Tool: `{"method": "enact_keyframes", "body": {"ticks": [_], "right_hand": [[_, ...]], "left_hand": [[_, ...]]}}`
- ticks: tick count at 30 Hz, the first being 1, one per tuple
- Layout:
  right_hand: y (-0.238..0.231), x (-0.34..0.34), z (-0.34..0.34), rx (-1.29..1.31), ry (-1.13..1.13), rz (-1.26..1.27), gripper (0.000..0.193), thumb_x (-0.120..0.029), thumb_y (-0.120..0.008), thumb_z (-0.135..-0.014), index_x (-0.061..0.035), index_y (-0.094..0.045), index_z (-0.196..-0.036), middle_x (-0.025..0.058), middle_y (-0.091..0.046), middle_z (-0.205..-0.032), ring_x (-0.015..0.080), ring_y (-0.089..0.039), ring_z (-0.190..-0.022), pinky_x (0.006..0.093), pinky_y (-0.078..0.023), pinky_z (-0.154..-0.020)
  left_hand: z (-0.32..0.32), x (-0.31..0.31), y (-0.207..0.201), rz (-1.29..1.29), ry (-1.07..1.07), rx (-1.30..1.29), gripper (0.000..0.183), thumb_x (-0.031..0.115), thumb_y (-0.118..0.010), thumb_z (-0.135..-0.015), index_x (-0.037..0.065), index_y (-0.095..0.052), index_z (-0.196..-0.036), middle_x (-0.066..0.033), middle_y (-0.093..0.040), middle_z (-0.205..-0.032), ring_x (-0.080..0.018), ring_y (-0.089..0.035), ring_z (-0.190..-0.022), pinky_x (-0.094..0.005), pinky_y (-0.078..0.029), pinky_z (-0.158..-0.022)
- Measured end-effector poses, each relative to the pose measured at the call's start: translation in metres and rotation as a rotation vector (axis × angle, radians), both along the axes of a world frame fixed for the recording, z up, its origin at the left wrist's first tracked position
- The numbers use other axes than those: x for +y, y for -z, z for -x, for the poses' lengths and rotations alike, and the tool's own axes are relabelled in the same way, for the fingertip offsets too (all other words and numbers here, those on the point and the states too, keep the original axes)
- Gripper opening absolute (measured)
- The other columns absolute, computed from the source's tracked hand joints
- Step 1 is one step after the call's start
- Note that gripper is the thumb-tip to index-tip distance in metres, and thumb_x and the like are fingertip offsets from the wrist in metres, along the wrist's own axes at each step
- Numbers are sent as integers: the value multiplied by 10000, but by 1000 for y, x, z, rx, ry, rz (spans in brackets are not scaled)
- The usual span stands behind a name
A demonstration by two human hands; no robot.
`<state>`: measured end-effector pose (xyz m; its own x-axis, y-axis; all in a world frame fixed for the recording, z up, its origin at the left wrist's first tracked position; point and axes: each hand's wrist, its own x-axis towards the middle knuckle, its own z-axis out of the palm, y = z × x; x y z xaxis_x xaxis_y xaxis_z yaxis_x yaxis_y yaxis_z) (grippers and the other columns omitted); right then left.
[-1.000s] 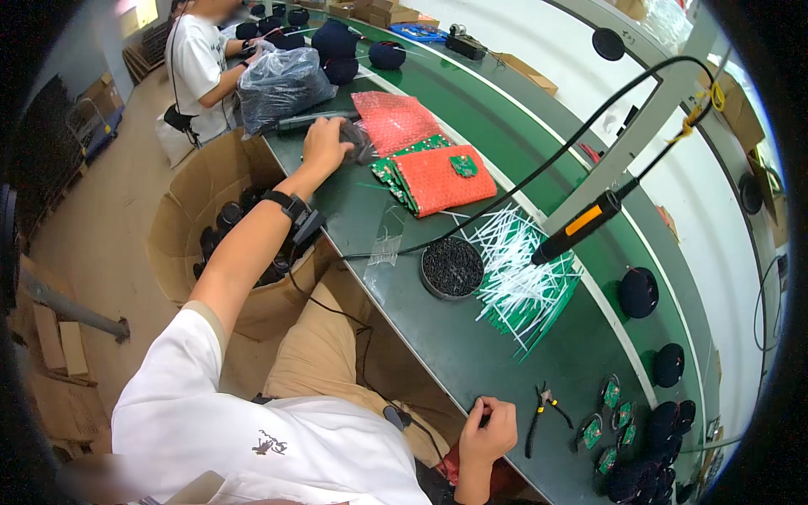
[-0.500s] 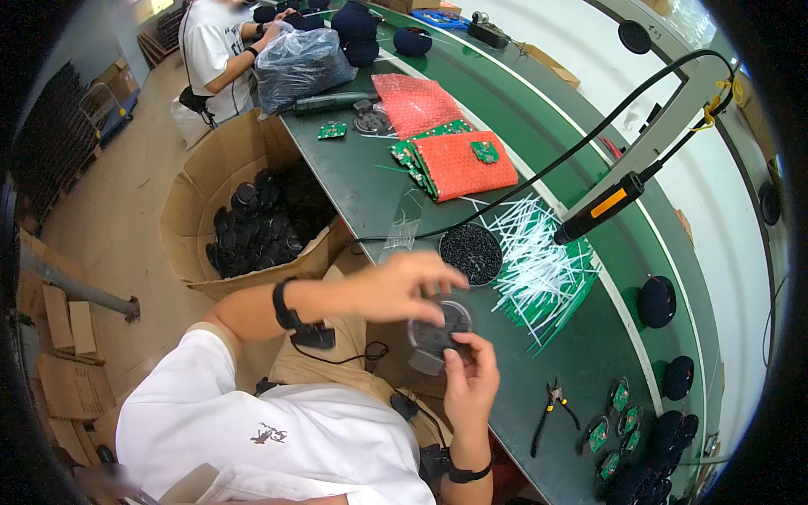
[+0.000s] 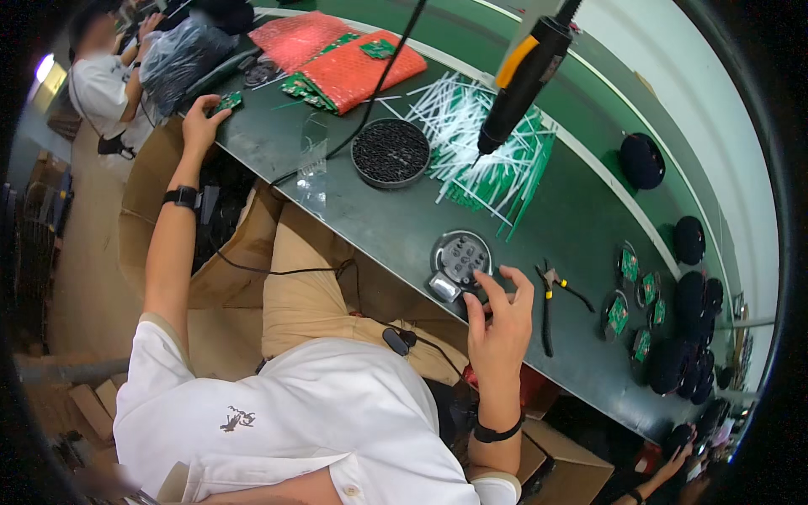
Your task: The recorder is assembling electronic components by inserting circuit boards into blue housings and trimming cable ties at a factory workbench.
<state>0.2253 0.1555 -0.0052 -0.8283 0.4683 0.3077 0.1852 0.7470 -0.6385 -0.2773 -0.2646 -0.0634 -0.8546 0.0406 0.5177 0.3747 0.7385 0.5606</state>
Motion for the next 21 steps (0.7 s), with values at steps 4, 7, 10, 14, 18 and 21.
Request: {"method": "enact_keyframes", "body": {"ticks": [4, 7, 10, 14, 18, 21], "right_hand": [[-6, -6, 2, 16, -71, -53, 425, -145, -880, -767, -85, -746, -1166, 141, -588, -1328, 231, -619, -838, 367, -520, -754], [-13, -11, 7, 78, -73, -177, 450, -149, -896, -720, -70, -743, -1135, 137, -614, -1311, 267, -620, -911, 372, -518, -776], [-20, -23, 11, 107, -80, -5, 371, -58, -845, -789, -33, -720, -1136, 120, -676, -1211, 213, -632, -955, 325, -525, -754], [-22, -36, 24, 156, -278, 732, 373, 32, -731, -913, 22, -628, -1272, 113, -679, -1206, 126, -631, -990, 271, -537, -805], [-23, -38, 30, 152, -392, 866, 390, 100, -634, -975, 46, -574, -1356, 117, -632, -1286, 148, -649, -1090, 286, -557, -934], [-21, -35, 24, 206, -264, 846, 387, 106, -644, -963, 45, -583, -1340, 101, -637, -1242, 170, -653, -1127, 297, -568, -952]], "left_hand": [[-41, 18, -23, -300, 111, -66, 412, 95, -857, -841, 9, -682, -1203, -100, -742, -1183, -208, -715, -1101, -334, -553, -986], [-116, 56, -48, -585, 469, -160, 458, -121, -727, -843, -10, -618, -1273, -99, -665, -1270, -198, -653, -1152, -326, -569, -966], [-216, 108, -63, -628, 832, -364, 576, -160, -761, -772, -26, -579, -1302, -119, -664, -1286, -228, -658, -1179, -358, -583, -970], [-296, 176, -75, -461, 1328, -571, 625, 25, -875, -787, -28, -591, -1341, -140, -653, -1319, -248, -657, -1218, -385, -572, -1010], [-319, 206, -82, -442, 1477, -518, 673, 32, -867, -813, -1, -559, -1411, -140, -654, -1295, -262, -661, -1220, -382, -571, -1019], [-331, 217, -81, -641, 1320, -850, 629, -14, -800, -879, 5, -510, -1436, -125, -658, -1249, -213, -698, -1111, -332, -594, -951]]}}
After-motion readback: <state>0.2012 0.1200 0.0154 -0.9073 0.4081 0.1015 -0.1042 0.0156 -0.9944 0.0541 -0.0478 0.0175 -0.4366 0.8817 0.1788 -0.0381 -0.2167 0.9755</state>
